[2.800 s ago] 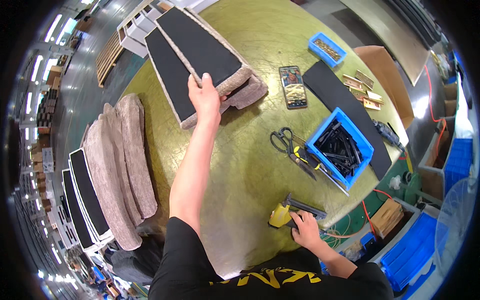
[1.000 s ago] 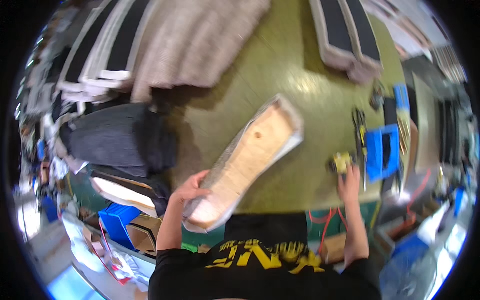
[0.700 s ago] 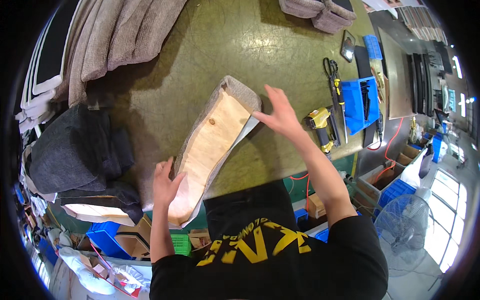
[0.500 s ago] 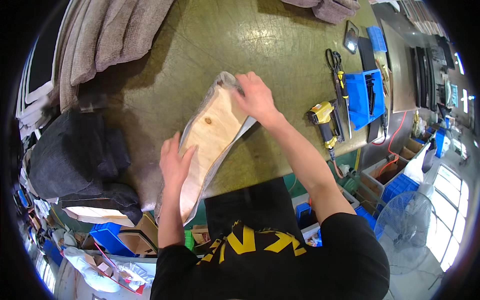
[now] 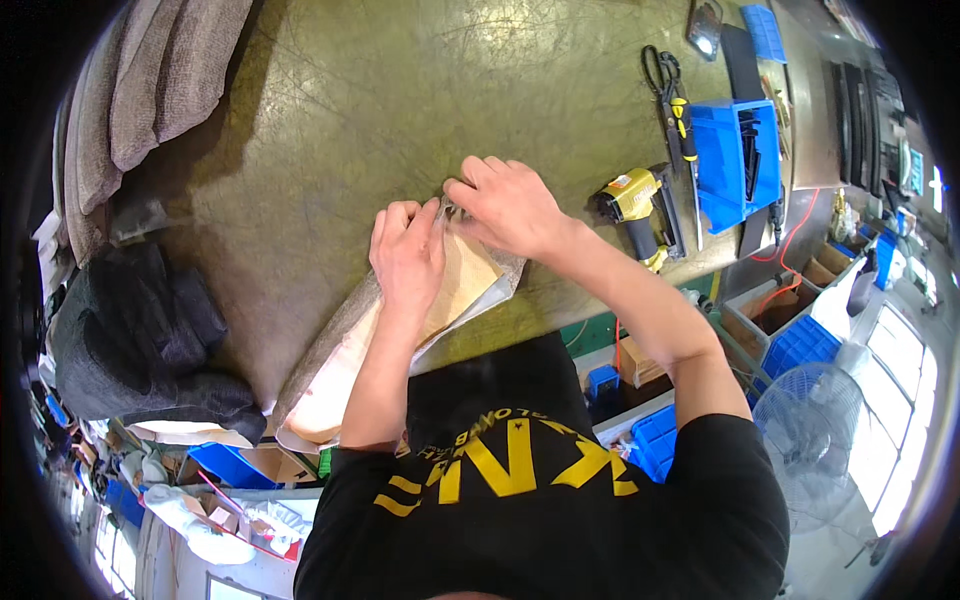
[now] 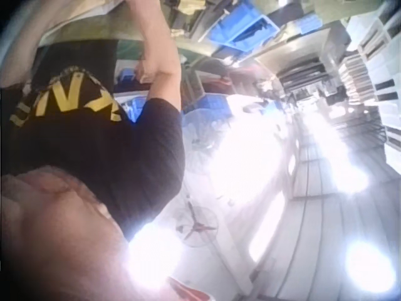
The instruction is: Using a pneumatic staple gun to attach fabric and foam padding to curved wooden furniture frames.
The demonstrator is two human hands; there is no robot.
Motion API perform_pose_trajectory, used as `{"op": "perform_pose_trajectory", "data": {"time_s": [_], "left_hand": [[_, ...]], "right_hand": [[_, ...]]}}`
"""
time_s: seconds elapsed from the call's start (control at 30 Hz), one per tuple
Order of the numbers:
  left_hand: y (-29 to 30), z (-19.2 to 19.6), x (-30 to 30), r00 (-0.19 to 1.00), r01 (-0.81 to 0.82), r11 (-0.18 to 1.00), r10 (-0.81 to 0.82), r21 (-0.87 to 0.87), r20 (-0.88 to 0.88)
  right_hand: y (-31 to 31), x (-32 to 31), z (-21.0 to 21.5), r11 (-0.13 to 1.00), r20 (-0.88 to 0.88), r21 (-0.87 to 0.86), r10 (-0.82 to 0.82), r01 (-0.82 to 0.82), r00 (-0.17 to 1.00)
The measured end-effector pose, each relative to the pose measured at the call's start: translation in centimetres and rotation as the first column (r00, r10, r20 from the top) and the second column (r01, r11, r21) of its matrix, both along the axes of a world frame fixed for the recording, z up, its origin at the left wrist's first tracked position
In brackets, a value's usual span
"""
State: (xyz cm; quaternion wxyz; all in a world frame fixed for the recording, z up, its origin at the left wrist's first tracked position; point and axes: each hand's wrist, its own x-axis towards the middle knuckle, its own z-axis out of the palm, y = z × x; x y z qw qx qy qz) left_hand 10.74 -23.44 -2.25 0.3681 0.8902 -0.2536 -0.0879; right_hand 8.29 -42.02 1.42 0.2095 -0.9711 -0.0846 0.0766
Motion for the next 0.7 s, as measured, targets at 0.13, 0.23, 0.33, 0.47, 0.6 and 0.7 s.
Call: {"op": "perform_pose_trajectory", "data": {"time_s": [0.13,0.23,0.33,0.47,0.6,0.7], "left_hand": [[-0.6,-0.7,-0.1,0.981,0.016,1.000,-0.016,0.001,0.194],[-0.7,-0.9,0.1,0.961,0.072,0.996,-0.055,-0.050,0.271],[-0.4,-1.0,0.1,0.944,0.113,0.986,-0.067,-0.126,0.323],[-0.3,-1.6,0.0,0.950,0.116,0.977,-0.058,-0.176,0.308],[-0.4,-1.6,0.1,0.943,0.197,0.972,-0.153,-0.124,0.294],[-0.5,-1.0,0.0,0.931,0.239,0.970,-0.218,-0.038,0.291]], "right_hand": [[-1.0,1.0,-0.7,0.993,-0.051,-0.042,0.110,-0.112,0.993],[-2.0,1.2,-0.5,0.979,0.023,-0.020,0.202,-0.202,0.979],[-3.0,1.3,0.1,0.942,0.098,0.109,0.308,-0.318,0.946],[-3.3,0.3,0.1,0.936,0.108,0.065,0.338,-0.346,0.935],[-3.0,-0.8,-0.3,0.957,0.094,0.004,0.288,-0.290,0.953],[-2.7,-1.4,-0.2,0.970,0.043,-0.029,0.242,-0.241,0.969]]}}
